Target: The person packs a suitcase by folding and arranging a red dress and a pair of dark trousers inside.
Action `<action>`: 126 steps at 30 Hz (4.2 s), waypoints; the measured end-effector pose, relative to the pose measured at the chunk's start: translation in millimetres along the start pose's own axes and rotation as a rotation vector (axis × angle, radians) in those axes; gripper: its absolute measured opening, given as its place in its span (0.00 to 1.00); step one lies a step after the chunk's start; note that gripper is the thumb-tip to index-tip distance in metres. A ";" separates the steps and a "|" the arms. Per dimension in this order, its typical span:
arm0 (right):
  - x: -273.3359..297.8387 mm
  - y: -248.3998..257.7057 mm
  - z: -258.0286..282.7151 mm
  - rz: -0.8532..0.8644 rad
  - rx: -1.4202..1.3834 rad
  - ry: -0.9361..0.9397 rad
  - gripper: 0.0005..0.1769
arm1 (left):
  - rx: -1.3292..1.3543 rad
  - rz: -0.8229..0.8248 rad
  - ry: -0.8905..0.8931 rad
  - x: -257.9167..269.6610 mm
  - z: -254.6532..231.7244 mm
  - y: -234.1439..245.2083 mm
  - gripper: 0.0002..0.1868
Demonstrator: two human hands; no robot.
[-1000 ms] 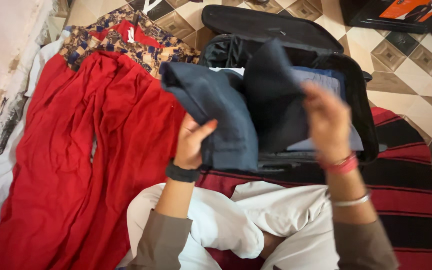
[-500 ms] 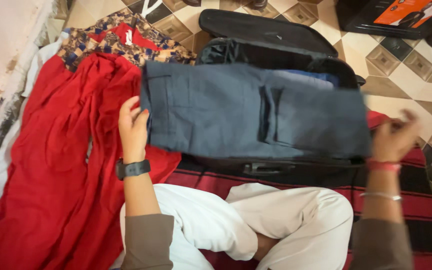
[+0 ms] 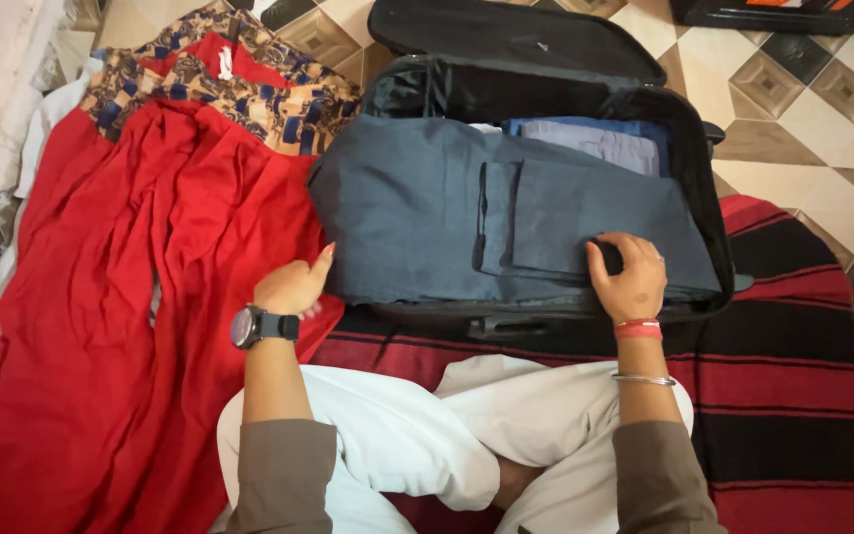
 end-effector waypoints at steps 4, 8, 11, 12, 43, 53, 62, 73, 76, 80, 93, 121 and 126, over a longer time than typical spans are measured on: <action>-6.7 6.7 9.8 0.112 -0.075 -0.010 0.19 | 0.366 0.254 0.027 -20.1 -7.1 -20.1 0.62; -6.7 10.3 16.4 0.272 -0.023 0.077 0.41 | 0.572 0.140 -0.034 -41.5 -9.1 -40.4 0.62; -7.0 8.9 13.4 0.321 -0.044 0.064 0.47 | 0.733 -0.013 -0.082 -46.7 -7.9 -38.7 0.51; -6.7 8.6 10.6 0.322 -0.045 0.050 0.47 | 0.804 -0.098 -0.230 -46.1 -9.8 -34.7 0.47; 0.4 5.9 6.5 0.244 -0.081 -0.045 0.17 | -0.022 0.005 0.111 3.0 -6.6 -6.9 0.67; 0.7 5.5 9.8 0.206 -0.077 -0.051 0.17 | 1.118 -0.351 -0.593 29.9 -36.6 14.9 0.37; 0.9 6.8 13.9 0.223 -0.035 -0.001 0.24 | 1.662 -0.219 -0.418 1.6 -26.3 -3.1 0.29; 4.7 8.9 14.8 0.171 -0.037 -0.001 0.27 | 1.660 -0.777 -0.515 -26.2 -6.6 -4.3 0.25; 4.9 10.9 20.0 0.151 -0.029 0.055 0.32 | 1.624 -1.011 -0.577 -27.9 21.4 12.0 0.26; 5.0 13.0 24.0 0.189 -0.027 0.090 0.32 | 0.905 -1.467 -0.321 -8.5 62.0 23.8 0.42; 6.7 11.9 22.0 0.190 -0.041 0.085 0.28 | 0.808 -0.987 -0.717 40.5 -62.5 3.8 0.20; 15.4 10.8 -6.3 -0.198 -0.475 -0.145 0.40 | -0.046 -0.948 -0.778 50.1 -93.3 -20.0 0.20; -8.9 29.6 22.2 -0.159 -0.331 0.072 0.39 | -0.020 -0.956 -0.763 51.4 -94.1 -19.0 0.17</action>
Point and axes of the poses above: each hand's wrist, its own x-axis away from the middle knuckle, its own y-axis out of the back of the hand, z = x × y, the point moved 2 cm from there along -x, towards the middle knuckle, and after that the axes turned 12 degrees about -x, right-handed, at the moved point
